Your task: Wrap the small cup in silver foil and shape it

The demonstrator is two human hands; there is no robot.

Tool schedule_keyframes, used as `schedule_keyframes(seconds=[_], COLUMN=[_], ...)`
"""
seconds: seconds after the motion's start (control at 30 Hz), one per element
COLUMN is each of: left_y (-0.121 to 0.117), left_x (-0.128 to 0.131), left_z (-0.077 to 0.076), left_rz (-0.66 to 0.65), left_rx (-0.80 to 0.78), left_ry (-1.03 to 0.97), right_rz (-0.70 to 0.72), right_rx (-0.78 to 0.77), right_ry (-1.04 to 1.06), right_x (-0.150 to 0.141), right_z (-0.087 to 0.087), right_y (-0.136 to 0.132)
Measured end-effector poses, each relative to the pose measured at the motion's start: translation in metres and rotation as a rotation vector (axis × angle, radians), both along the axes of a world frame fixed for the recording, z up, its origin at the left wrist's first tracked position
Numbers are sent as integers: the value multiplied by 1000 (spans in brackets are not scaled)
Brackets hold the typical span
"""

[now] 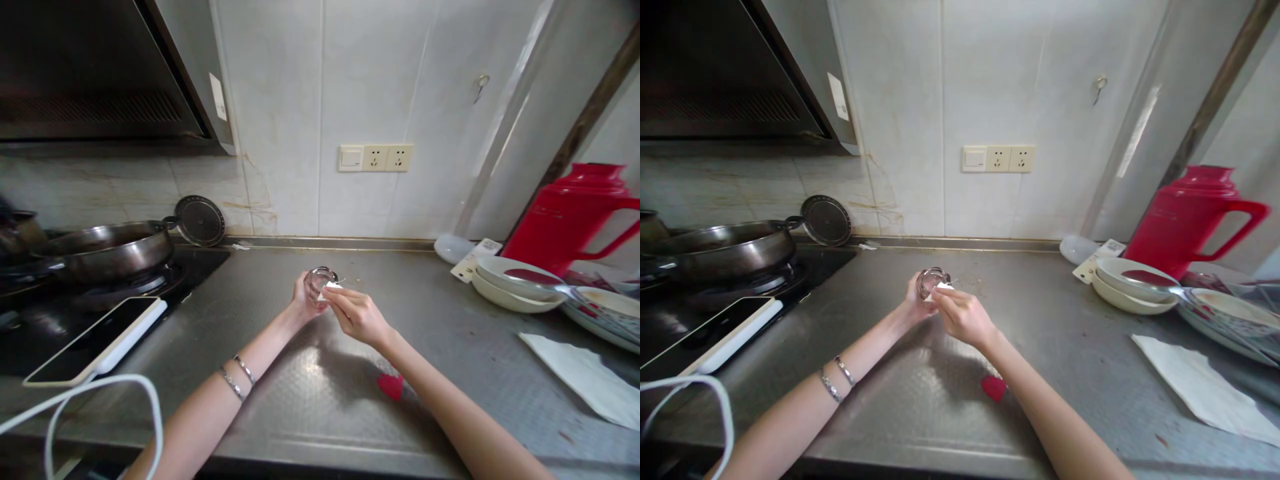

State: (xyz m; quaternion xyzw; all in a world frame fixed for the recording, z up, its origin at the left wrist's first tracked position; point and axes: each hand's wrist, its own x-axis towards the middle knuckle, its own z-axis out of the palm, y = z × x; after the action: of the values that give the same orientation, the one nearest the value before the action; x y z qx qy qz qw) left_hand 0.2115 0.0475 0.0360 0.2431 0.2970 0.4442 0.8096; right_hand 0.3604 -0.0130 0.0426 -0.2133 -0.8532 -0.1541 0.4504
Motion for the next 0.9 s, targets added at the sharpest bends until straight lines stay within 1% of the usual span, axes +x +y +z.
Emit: schedule_keyframes(seconds=[0.1, 0.17, 0.27, 0.37, 0.43, 0.53, 0.6, 0.67, 0.77, 0.9], left_y=[3, 3, 1, -3, -4, -5, -5, -6, -10, -21], left_x=[-3, -4, -4, -4, -3, 0, 2, 4, 8, 12], left_z=[-2, -3, -1, 3, 4, 3, 0, -3, -3, 7], left_rz=[-36, -58, -127, -255, -326, -423, -479, -508, -502, -468], left_rx=[39, 60, 113, 159, 174, 188, 209, 212, 181, 130], left_ry=[19, 3, 8, 102, 150, 185, 191, 189, 171, 126], right_rz=[-39, -66, -153, -257, -263, -205, -149, -96, -69, -80], right_rx=[-10, -30, -98, -214, -282, -333, -344, -348, -374, -458], right_ry=[-3, 57, 270, 509, 586, 567, 485, 388, 324, 409], right_x=[13, 19, 24, 26, 26, 23, 19, 15, 13, 14], right_z=[1, 1, 2, 7, 10, 11, 10, 9, 8, 10], right_y=[7, 12, 19, 23, 24, 22, 19, 15, 11, 9])
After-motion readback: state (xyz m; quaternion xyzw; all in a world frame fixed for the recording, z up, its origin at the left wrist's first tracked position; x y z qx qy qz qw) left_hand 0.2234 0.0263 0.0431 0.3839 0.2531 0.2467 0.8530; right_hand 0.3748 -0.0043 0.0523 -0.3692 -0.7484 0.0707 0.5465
